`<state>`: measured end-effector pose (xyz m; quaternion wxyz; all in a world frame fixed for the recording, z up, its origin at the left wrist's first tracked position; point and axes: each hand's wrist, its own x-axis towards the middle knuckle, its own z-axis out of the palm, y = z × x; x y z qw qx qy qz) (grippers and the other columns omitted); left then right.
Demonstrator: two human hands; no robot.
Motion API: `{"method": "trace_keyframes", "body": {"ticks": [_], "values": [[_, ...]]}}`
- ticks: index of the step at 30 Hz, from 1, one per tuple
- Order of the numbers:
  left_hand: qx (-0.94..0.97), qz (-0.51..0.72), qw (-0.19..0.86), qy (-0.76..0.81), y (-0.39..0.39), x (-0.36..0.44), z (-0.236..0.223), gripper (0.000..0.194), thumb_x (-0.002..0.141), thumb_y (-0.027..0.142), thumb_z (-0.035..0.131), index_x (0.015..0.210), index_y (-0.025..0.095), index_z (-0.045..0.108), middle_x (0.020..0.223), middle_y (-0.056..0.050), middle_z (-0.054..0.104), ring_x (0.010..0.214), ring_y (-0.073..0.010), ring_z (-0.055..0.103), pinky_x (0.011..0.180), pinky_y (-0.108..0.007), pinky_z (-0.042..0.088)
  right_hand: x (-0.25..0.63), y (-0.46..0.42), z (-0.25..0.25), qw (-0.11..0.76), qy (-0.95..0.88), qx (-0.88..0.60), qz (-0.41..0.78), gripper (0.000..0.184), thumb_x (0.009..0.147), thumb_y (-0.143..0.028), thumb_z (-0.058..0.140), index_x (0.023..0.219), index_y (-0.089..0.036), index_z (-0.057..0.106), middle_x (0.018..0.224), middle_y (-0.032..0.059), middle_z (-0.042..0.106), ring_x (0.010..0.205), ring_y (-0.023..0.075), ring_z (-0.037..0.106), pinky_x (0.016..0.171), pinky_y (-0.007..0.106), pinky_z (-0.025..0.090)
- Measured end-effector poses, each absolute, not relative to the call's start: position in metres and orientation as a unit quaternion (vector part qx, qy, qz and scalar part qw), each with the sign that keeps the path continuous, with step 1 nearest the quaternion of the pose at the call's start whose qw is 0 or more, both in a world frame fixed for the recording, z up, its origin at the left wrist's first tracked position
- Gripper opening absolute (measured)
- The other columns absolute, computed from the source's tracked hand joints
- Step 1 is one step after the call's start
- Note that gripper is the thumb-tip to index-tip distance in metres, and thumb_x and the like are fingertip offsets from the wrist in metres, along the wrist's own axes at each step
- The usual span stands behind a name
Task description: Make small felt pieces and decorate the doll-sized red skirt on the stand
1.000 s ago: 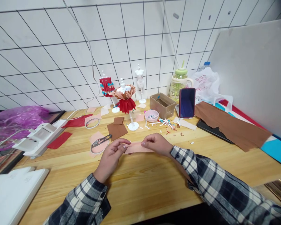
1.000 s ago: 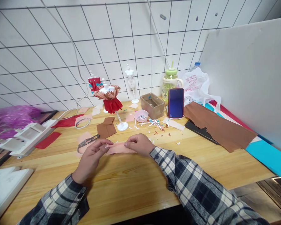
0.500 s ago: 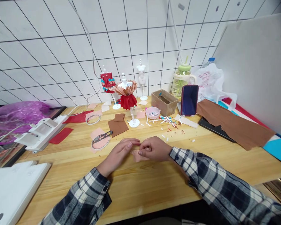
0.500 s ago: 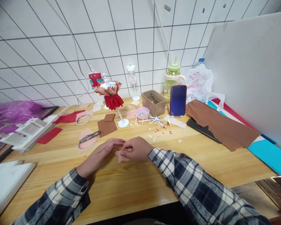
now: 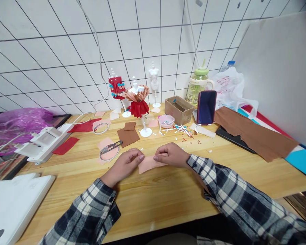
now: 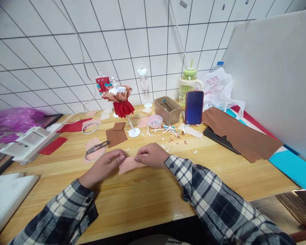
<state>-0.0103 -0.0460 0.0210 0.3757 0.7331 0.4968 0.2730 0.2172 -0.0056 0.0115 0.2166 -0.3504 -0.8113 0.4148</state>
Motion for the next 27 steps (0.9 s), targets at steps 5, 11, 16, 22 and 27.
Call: {"method": "trace_keyframes", "body": {"ticks": [5,11,16,22,27], "values": [[0.692,0.299,0.379,0.537,-0.043,-0.026,0.016,0.038,0.086,0.051,0.054,0.068,0.018,0.057,0.065,0.001,0.052,0.064,-0.0141,0.047,0.062,-0.023,0.038,0.228,0.003,0.007,0.146,-0.805,-0.371,0.44,0.042,0.083,-0.052,0.055,0.065,-0.015,0.064,0.055,-0.0034,0.05,0.056,0.0092,0.043,0.049,0.02,0.028],[0.598,0.329,0.475,0.555,-0.047,-0.053,0.009,0.043,0.079,0.058,0.062,0.068,0.017,0.058,0.063,0.002,0.053,0.061,-0.013,0.046,0.06,-0.023,0.038,0.254,0.009,0.0,0.065,-0.728,-0.382,0.566,0.046,0.08,-0.061,0.056,0.069,-0.016,0.058,0.049,-0.0067,0.041,0.041,0.0077,0.041,0.039,0.019,0.029],[0.431,0.41,0.624,0.507,-0.065,-0.043,0.011,0.037,0.078,0.052,0.067,0.07,0.017,0.057,0.063,0.002,0.056,0.058,-0.0119,0.05,0.057,-0.022,0.04,0.269,0.015,0.0,0.118,-0.692,-0.379,0.603,0.047,0.079,-0.058,0.06,0.098,-0.016,0.064,0.059,-0.0057,0.048,0.044,0.0078,0.042,0.04,0.02,0.038],[0.187,0.485,0.722,0.456,-0.088,-0.001,0.016,0.032,0.073,0.035,0.079,0.09,0.019,0.057,0.078,-0.004,0.068,0.066,-0.0128,0.064,0.06,-0.02,0.046,0.255,-0.014,0.027,0.305,-0.798,-0.447,0.266,0.052,0.079,-0.042,0.066,0.125,-0.021,0.058,0.124,0.0135,0.06,0.117,0.0287,0.053,0.104,0.049,0.039],[0.088,0.47,0.755,0.449,-0.096,0.025,0.014,0.026,0.078,0.031,0.074,0.091,0.017,0.057,0.069,-0.002,0.066,0.056,-0.0096,0.06,0.051,-0.017,0.042,0.216,-0.056,0.036,0.285,-0.892,-0.266,0.227,0.078,0.077,-0.05,0.066,0.145,-0.025,0.037,0.147,0.0108,0.044,0.141,0.0323,0.029,0.116,0.058,0.01]]}}
